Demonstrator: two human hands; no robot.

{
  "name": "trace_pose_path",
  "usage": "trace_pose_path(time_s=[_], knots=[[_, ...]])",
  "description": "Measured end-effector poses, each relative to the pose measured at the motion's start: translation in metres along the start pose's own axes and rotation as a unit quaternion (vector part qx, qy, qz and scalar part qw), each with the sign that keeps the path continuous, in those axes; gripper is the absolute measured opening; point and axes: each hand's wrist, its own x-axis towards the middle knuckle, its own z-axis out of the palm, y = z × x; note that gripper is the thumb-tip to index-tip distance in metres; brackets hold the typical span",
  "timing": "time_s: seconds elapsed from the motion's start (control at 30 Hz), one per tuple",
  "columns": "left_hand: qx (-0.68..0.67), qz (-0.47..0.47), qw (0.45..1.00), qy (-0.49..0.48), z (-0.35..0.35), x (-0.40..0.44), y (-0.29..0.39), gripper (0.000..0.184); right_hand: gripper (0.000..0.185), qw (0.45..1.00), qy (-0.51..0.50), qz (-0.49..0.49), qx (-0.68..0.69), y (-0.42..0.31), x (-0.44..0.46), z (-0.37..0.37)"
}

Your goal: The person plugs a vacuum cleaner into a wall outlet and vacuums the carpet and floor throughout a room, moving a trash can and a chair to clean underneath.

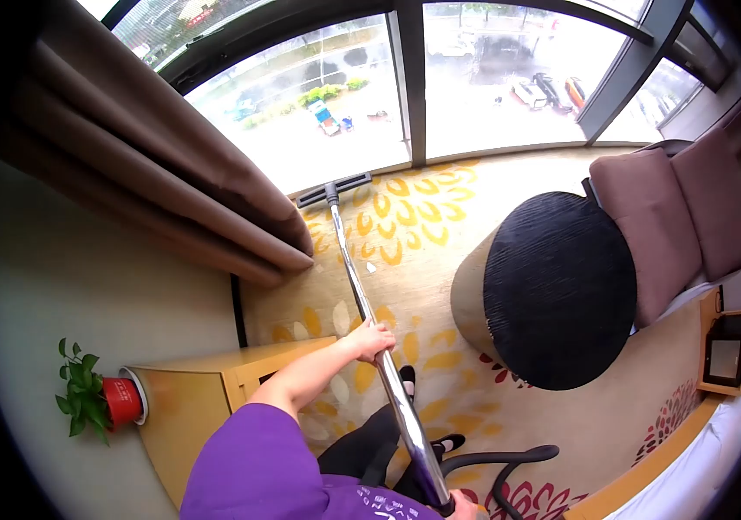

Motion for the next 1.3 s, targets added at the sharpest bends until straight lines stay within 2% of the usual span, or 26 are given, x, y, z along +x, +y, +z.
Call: trace_pose_path(time_s=[0.1, 0.13, 0.2, 0.27, 0.33, 0.37, 0.43, 0.5, 0.57, 0.6, 0.63, 0.77, 0.83, 0.9, 0.93, 0.97, 1.03, 1.13, 1.17, 1.2, 1.23, 1.3], knots=[[-0.04, -0.048, 0.998, -0.027, -0.002, 0.005, -0.036, 0.038, 0.037, 0.999, -0.002, -0.013, 0.052, -0.036, 0.026, 0.008], [-0.022, -0.064, 0.994, -0.086, -0.026, 0.002, -0.029, 0.039, 0.037, 0.999, 0.001, -0.004, 0.035, -0.037, 0.027, 0.012], [-0.064, -0.067, 0.995, -0.032, 0.002, 0.007, -0.037, 0.037, 0.038, 1.0, 0.0, 0.014, 0.018, -0.029, 0.025, 0.018], [-0.092, -0.075, 0.993, 0.014, 0.016, 0.004, -0.041, 0.033, 0.038, 0.999, -0.027, 0.021, 0.019, -0.058, 0.016, -0.002], [-0.128, -0.075, 0.989, 0.022, 0.02, -0.005, -0.031, 0.036, 0.037, 0.997, -0.066, 0.049, 0.002, -0.07, 0.004, -0.019], [-0.146, -0.074, 0.986, 0.027, 0.022, -0.007, -0.024, 0.038, 0.04, 0.998, -0.061, 0.031, 0.001, -0.067, -0.006, -0.026], [-0.16, -0.071, 0.984, 0.042, 0.008, -0.019, 0.019, 0.036, 0.045, 0.994, -0.066, 0.045, -0.079, -0.051, -0.027, -0.045], [-0.184, -0.061, 0.978, 0.076, 0.015, -0.02, 0.06, 0.037, 0.047, 0.994, -0.061, 0.038, -0.081, -0.043, -0.053, -0.074], [-0.229, -0.045, 0.962, 0.143, 0.03, -0.012, 0.096, 0.041, 0.046, 0.992, -0.013, 0.024, -0.126, -0.029, -0.081, -0.103], [-0.237, -0.032, 0.954, 0.18, 0.025, -0.009, 0.118, 0.036, 0.046, 0.988, 0.0, 0.053, -0.145, -0.034, -0.094, -0.121], [-0.244, -0.02, 0.945, 0.216, 0.018, -0.007, 0.14, 0.03, 0.045, 0.987, 0.05, 0.002, -0.151, -0.029, -0.11, -0.135], [-0.279, 0.032, 0.917, 0.282, -0.009, -0.009, 0.211, 0.022, 0.042, 0.963, 0.106, 0.024, -0.247, -0.054, -0.176, -0.171], [-0.303, 0.043, 0.898, 0.317, -0.009, -0.013, 0.239, 0.02, 0.042, 0.96, 0.113, 0.006, -0.257, -0.063, -0.203, -0.18], [-0.316, 0.054, 0.884, 0.341, -0.014, -0.018, 0.262, 0.02, 0.042, 0.966, 0.104, 0.057, -0.232, -0.063, -0.227, -0.188], [-0.321, 0.062, 0.881, 0.343, -0.019, -0.023, 0.272, 0.021, 0.043, 0.938, 0.143, -0.04, -0.314, -0.062, -0.237, -0.189], [-0.31, 0.067, 0.884, 0.345, -0.021, -0.026, 0.278, 0.021, 0.043, 0.937, 0.153, -0.066, -0.306, -0.059, -0.245, -0.192], [-0.288, 0.077, 0.889, 0.347, -0.027, -0.03, 0.287, 0.022, 0.042, 0.947, 0.157, -0.048, -0.277, -0.052, -0.255, -0.195], [-0.242, 0.045, 0.913, 0.325, -0.03, -0.034, 0.27, 0.027, 0.041, 0.967, 0.152, -0.07, -0.194, -0.032, -0.241, -0.185], [-0.221, 0.017, 0.928, 0.299, -0.024, -0.032, 0.252, 0.031, 0.041, 0.971, 0.115, -0.041, -0.207, -0.025, -0.221, -0.178], [-0.227, -0.008, 0.927, 0.298, -0.019, -0.03, 0.23, 0.028, 0.036, 0.957, 0.184, -0.113, -0.194, -0.004, -0.192, -0.162], [-0.231, -0.033, 0.927, 0.294, -0.009, -0.029, 0.205, 0.025, 0.037, 0.969, 0.168, -0.094, -0.154, -0.006, -0.168, -0.143], [-0.239, -0.075, 0.936, 0.245, 0.025, -0.028, 0.137, 0.021, 0.044, 0.965, 0.121, -0.079, -0.218, -0.014, -0.127, -0.102]])
